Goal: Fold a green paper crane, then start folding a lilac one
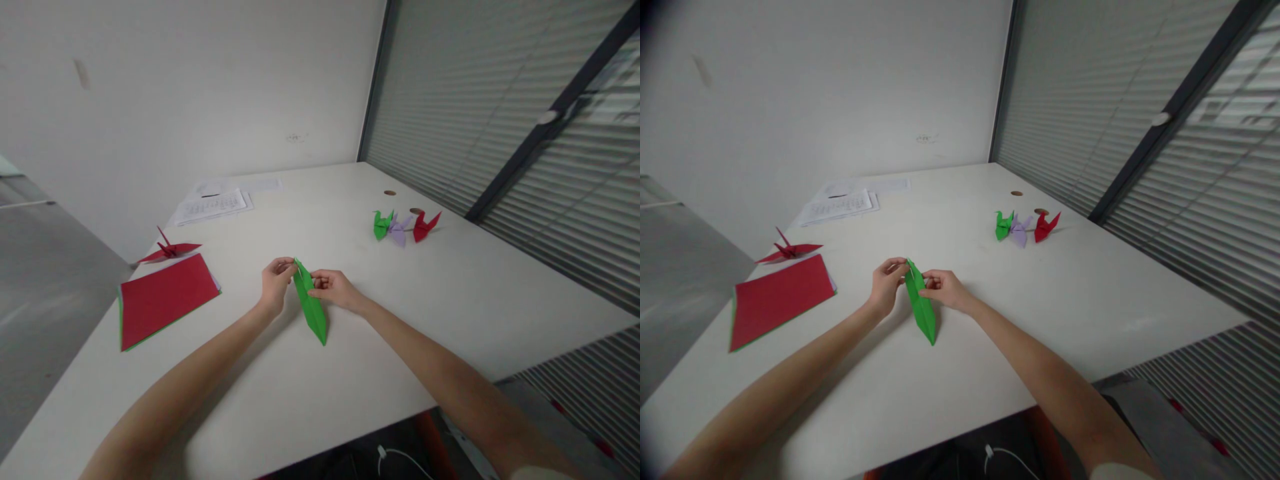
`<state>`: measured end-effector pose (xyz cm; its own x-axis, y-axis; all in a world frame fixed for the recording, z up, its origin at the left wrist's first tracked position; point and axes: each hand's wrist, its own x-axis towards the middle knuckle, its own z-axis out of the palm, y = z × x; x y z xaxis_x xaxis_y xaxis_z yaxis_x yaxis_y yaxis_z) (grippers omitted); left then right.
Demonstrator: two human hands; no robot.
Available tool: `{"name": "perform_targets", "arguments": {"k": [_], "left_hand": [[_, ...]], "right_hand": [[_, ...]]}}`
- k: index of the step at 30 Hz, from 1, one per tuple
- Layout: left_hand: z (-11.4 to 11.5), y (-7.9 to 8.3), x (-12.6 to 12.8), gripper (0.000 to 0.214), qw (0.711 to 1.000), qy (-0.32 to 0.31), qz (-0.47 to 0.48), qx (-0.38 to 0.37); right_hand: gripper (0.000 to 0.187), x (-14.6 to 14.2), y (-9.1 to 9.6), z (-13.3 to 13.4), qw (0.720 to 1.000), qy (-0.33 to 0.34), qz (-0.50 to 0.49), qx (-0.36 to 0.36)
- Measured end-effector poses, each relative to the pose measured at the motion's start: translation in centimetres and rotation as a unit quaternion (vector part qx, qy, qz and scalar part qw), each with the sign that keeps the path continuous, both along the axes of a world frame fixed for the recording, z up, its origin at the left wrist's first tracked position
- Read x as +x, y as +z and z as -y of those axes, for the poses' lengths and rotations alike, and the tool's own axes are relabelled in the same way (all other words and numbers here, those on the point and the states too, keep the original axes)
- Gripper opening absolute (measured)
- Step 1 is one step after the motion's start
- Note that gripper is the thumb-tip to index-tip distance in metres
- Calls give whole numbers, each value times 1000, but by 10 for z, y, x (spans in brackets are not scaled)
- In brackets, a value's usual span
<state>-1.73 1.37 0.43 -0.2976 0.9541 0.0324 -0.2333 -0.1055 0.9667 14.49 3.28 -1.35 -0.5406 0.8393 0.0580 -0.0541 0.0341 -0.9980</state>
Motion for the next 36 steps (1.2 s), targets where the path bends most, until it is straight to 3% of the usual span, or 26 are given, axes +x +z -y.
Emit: {"name": "perform_targets", "arguments": {"k": [5,13,18,23,28,36], "left_hand": [[-2,-2,-3,27,1000,-2,10,-17],[-5,-4,-5,28,1000,1,23,15],[-6,-4,-7,42,999,-10,42,33],[-8,-4,-8,36,998,-23,28,60],[-6,1,-7,34,998,10,-8,64],[-3,6,-5,36,997,10,-6,75]], "right_hand": [[43,-1,-1,1,1000,5,6,7],[42,2,2,-1,1000,-12,-10,-1],[37,2,4,-1,1000,7,-10,-18],[31,2,7,2,998,30,-4,-55],[26,-4,9,8,997,-38,-6,-64],[38,-1,11,8,994,-30,-5,-102]]}}
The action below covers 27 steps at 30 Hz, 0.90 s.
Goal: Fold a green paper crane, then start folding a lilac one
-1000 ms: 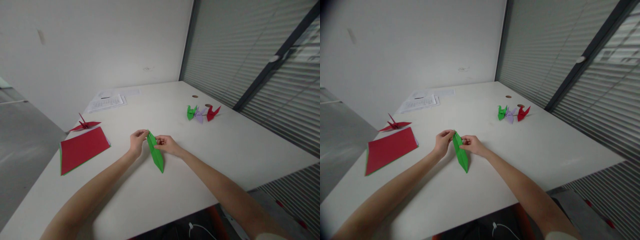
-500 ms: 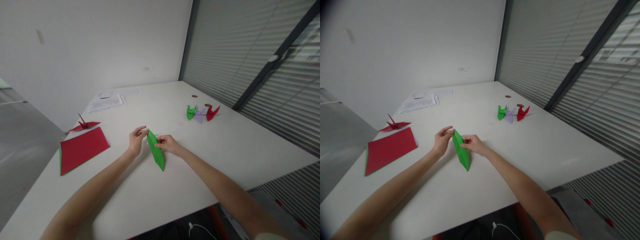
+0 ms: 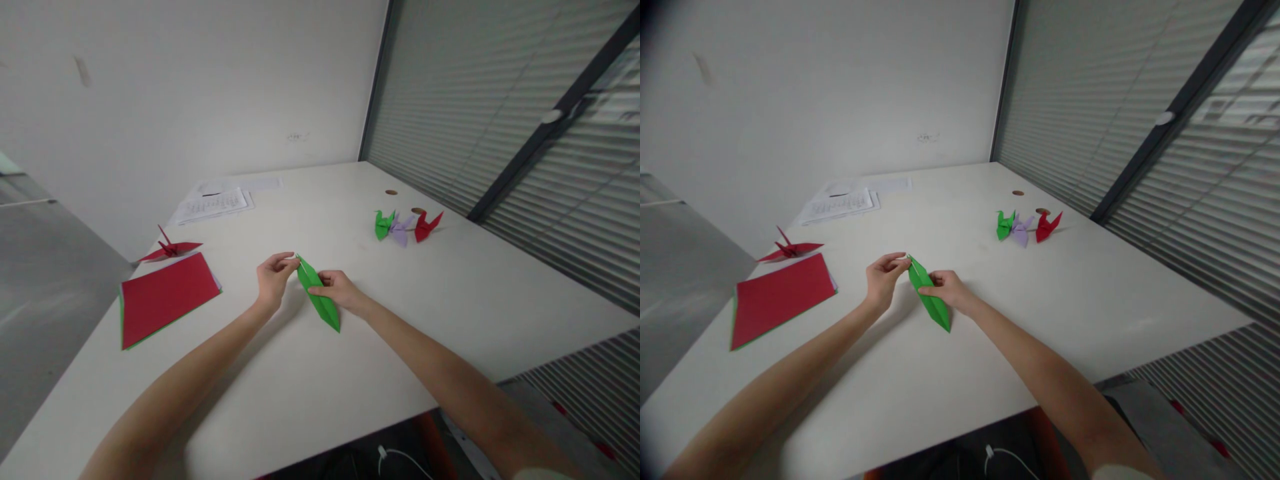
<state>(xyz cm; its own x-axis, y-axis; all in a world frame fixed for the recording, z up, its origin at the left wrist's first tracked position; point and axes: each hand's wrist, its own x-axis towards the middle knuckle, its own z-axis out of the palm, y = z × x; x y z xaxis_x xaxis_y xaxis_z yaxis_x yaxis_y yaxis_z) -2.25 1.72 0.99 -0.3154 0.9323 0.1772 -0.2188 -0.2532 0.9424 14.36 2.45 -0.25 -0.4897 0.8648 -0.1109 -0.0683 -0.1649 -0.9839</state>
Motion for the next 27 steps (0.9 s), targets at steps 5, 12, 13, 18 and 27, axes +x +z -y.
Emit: {"name": "perform_targets", "arguments": {"k": [5,12,13,18,27], "left_hand": [[0,0,0,36,1000,-4,14,1],[4,2,4,38,984,-134,74,-92],[6,2,5,37,979,-162,63,-110],[8,-4,8,35,979,-179,-29,-95],[6,-3,6,30,985,-145,-79,-52]], "right_hand": [[35,4,3,-1,1000,-7,11,-13],[35,6,2,-3,1000,-8,7,-7],[35,6,1,-4,1000,-16,7,-3],[38,8,1,-7,999,-29,13,2],[37,10,-1,-7,1000,3,24,5]]}}
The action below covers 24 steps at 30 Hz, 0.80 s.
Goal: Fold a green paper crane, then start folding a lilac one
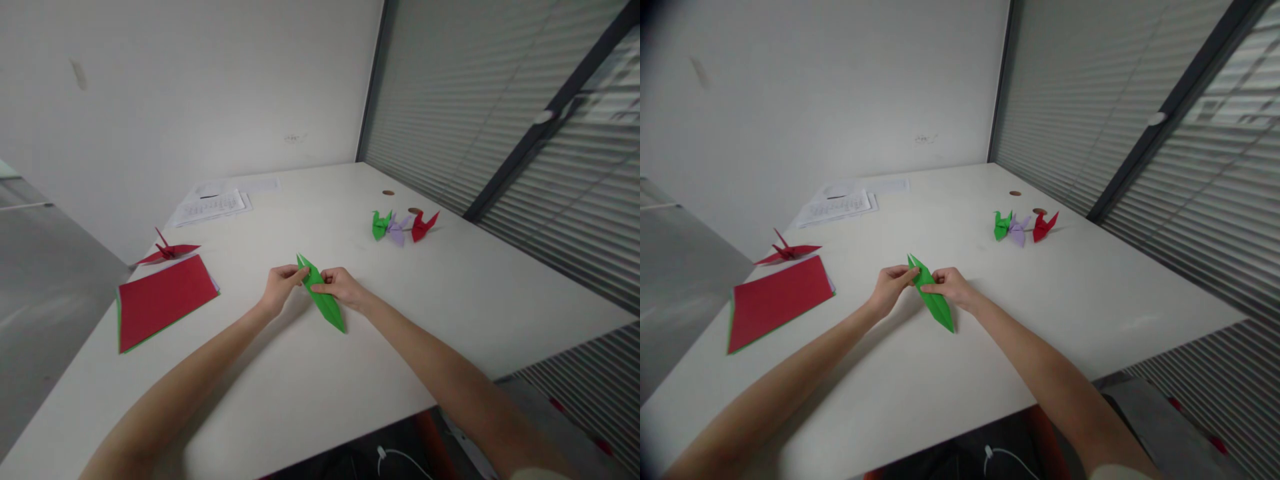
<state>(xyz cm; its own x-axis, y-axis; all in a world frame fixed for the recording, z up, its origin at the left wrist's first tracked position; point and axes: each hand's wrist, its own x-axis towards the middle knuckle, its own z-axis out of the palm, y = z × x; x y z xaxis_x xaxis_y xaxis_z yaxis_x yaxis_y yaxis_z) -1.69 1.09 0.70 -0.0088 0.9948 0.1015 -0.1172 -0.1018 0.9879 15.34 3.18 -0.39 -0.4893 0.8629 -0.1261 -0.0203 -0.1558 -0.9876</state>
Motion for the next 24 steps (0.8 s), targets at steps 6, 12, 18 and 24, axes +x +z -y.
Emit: {"name": "perform_targets", "arguments": {"k": [6,12,18,24], "left_hand": [[-3,-7,-2,35,1000,-13,22,13],[-6,-4,-3,33,998,18,56,28],[-2,-3,-1,39,998,-8,58,-17],[-4,-11,-2,38,1000,-10,16,3]], "right_hand": [[37,1,-3,-2,1000,16,6,-4],[37,1,-2,-1,999,33,24,-4],[37,2,-3,-1,999,41,25,-5],[37,2,-9,-2,998,46,21,-23]]}}
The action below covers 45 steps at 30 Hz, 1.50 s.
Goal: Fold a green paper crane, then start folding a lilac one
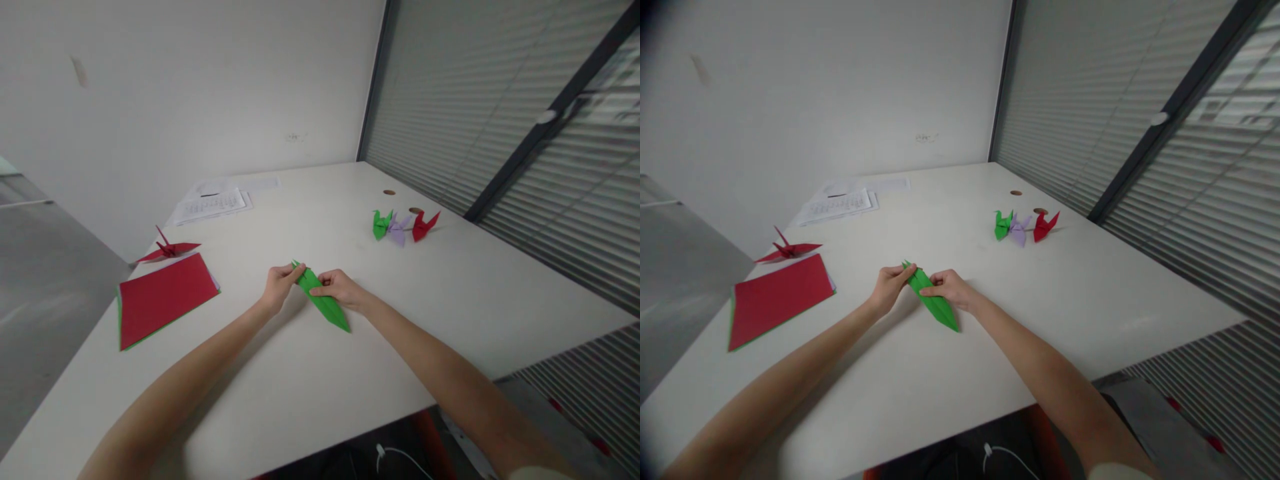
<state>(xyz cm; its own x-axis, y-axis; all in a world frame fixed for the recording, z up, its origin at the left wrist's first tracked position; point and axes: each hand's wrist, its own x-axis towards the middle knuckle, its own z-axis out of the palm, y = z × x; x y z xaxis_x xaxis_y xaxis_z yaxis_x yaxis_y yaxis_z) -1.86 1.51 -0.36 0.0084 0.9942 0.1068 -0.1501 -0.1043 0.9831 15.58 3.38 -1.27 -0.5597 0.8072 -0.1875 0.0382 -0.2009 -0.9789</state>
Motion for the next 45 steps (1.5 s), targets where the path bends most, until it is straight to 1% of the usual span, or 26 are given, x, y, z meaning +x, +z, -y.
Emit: {"name": "perform_targets", "arguments": {"k": [5,9,11,13,15,16,22,24,27,29,32,34,38,42,45], "left_hand": [[-2,2,-1,37,997,54,-24,45],[1,4,-1,40,996,68,-32,45],[3,4,0,42,998,48,-36,15],[5,3,1,41,999,3,-39,-20],[7,2,2,38,998,-35,-35,-32],[7,1,2,36,998,-43,-33,-27],[6,2,1,32,998,-27,-48,12],[6,2,0,32,999,-23,-44,15],[7,0,3,32,999,-11,-31,5],[8,-1,5,34,1000,-24,-5,-18],[9,-3,6,36,995,-73,48,-53],[10,-4,7,36,993,-84,59,-57],[9,-1,7,36,997,-70,18,-20],[10,5,9,41,993,-112,-22,-15],[12,7,10,42,994,-101,-26,-20]], "right_hand": [[41,-1,9,4,999,9,32,-32],[41,0,16,7,999,-2,38,-9],[40,0,16,6,999,-3,42,4],[40,1,14,4,999,-12,46,20],[40,2,11,3,998,-18,46,33],[40,3,10,2,998,-18,45,38],[46,1,5,1,998,-9,36,60],[49,0,4,1,997,-9,36,70],[49,-2,2,1,996,-29,30,83],[48,-3,1,1,995,-44,24,91],[49,-4,3,3,992,-63,19,109],[51,-4,6,4,990,-65,24,119],[57,-3,10,3,990,-50,32,126],[58,-1,9,0,981,-45,55,179],[56,0,8,1,976,-42,64,206]]}}
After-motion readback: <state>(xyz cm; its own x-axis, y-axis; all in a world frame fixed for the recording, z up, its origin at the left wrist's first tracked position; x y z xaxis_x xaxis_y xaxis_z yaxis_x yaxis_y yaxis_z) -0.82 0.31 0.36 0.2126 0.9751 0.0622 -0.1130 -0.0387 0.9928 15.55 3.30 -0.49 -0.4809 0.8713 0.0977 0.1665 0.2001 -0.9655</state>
